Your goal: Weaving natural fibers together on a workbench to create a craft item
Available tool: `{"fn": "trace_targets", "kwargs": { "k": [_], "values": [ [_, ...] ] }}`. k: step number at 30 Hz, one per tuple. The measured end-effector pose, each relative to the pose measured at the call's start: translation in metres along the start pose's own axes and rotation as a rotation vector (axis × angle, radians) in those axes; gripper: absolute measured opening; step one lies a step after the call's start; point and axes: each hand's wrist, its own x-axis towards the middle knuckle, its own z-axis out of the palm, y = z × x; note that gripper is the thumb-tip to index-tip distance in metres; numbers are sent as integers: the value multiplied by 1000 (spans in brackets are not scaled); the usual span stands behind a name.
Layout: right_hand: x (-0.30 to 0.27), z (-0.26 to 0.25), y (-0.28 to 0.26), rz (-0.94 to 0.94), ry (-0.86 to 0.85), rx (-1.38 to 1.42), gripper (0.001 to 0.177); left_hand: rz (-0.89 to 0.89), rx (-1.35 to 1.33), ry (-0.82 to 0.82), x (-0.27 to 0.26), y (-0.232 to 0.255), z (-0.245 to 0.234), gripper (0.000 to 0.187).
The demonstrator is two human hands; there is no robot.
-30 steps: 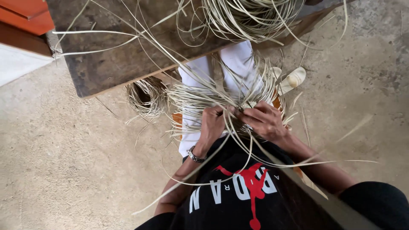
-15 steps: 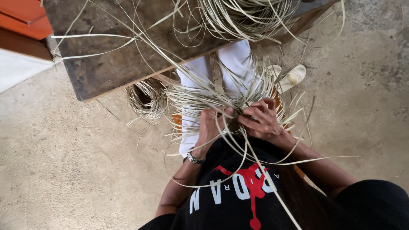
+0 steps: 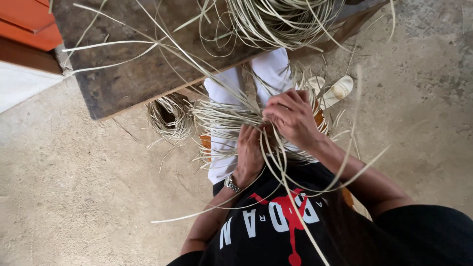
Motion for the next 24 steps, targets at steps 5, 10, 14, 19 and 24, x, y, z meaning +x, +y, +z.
{"fn": "trace_targets", "kwargs": {
  "k": [5,10,14,19,24],
  "values": [
    [-18,-23,-6,82,-483,-353,12,-116,-93,76,14,18,-16,17],
    [-38,-35,-43,54,-445,-281,14,-344,-200,9,7,5,-5,15],
    [-50,-25,-54,18,-415,-340,15,-561,-278,60,-9,-21,22,21],
    [-33,-32,-54,70,-243,-297,9,-483,-261,345,30,30,-4,20],
    [-40,-24,-42,72,-204,-186,18,-464,-124,420,22,-6,29,17]
  ]
}}
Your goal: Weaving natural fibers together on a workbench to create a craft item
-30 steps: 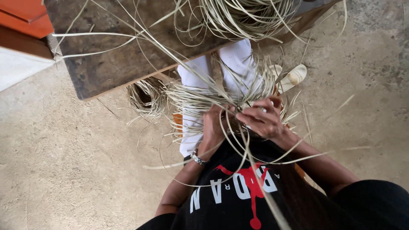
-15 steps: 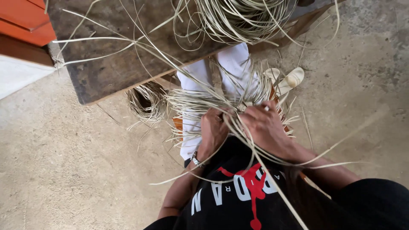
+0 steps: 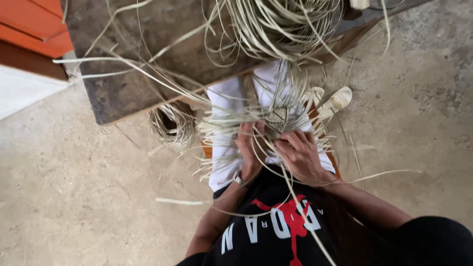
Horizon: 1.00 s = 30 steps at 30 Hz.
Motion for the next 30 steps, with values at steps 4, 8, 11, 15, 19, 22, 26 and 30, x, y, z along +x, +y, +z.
{"fn": "trace_targets", "kwargs": {
  "k": [4,8,11,15,19,22,26,30],
  "values": [
    [-10,9,-2,160,139,90,24,3,46,-63,-7,33,-12,16],
    [-16,19,-12,286,89,171,17,22,36,-101,-8,-4,-10,20],
    [-29,28,-14,330,73,350,16,48,-1,-109,-12,3,-11,23],
    [-4,9,-14,575,39,612,19,39,-87,-101,-11,2,-10,21],
    [5,7,-15,696,36,874,12,39,-84,-78,-8,14,-11,15],
    [5,5,-16,692,48,986,11,3,-119,-103,-5,16,-14,15],
    [5,5,-22,634,-34,1045,15,-374,-609,-234,8,41,-29,28],
    [9,3,-28,674,-26,1138,31,-171,-266,-372,20,13,-28,20]
  ]
}}
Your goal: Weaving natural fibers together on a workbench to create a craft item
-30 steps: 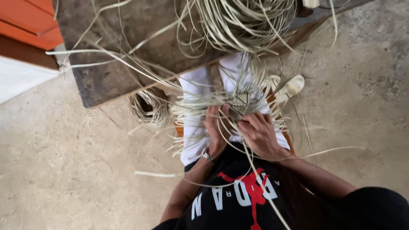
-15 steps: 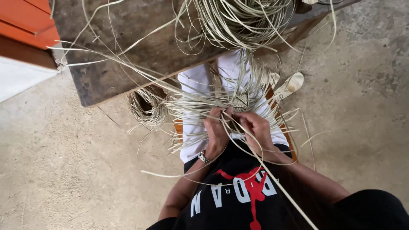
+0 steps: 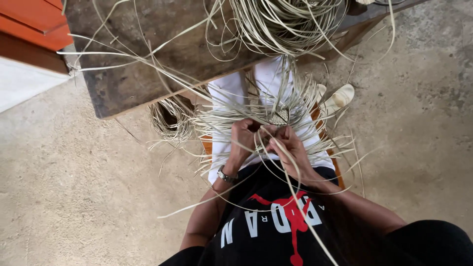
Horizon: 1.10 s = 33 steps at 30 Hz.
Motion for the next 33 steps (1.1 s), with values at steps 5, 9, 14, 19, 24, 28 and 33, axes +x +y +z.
{"fn": "trace_targets", "kwargs": {
  "k": [5,9,14,19,24,28,33],
  "values": [
    [-3,-5,27,-34,70,-315,40,28,62,-115,10,-10,-7,38],
    [-3,-6,30,-39,76,-603,31,-222,109,-38,13,-27,-4,38],
    [-14,-9,48,44,27,-567,12,28,83,305,25,44,-27,30],
    [-19,-23,61,61,-20,-525,12,198,369,719,85,101,-102,40],
    [-19,-25,44,171,-49,-587,13,629,724,802,155,65,-192,32],
    [-29,-53,52,66,-116,-637,12,590,708,769,164,56,-194,34],
    [-59,-122,63,-12,-183,-662,15,446,640,831,171,47,-195,30]
  ]
}}
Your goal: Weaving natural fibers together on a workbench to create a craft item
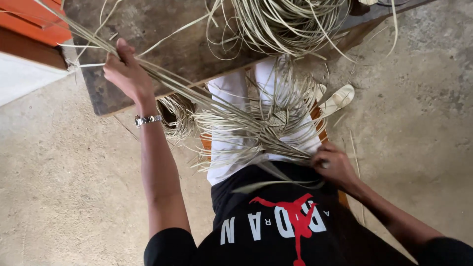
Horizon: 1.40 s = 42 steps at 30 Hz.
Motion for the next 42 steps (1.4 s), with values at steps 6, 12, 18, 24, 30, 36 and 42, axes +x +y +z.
{"fn": "trace_targets", "kwargs": {
  "k": [6,12,18,24,30,36,42],
  "values": [
    [-110,-32,107,273,-116,-239,5,97,15,19,1,5,-3,37],
    [-218,-24,246,804,-1070,-921,24,28,111,-149,-7,-25,1,45],
    [21,-70,-84,391,-861,-93,27,209,381,-253,-109,76,-39,75],
    [100,6,-76,-460,269,-176,22,0,-414,-789,-199,131,-50,7],
    [96,34,-82,-389,452,-12,21,-167,-301,-936,-226,106,-37,16],
    [69,54,-84,-351,504,-52,18,-70,-492,-950,-229,99,-32,21],
    [72,48,-107,-348,505,74,14,-193,-340,-763,-229,124,-50,5]
  ]
}}
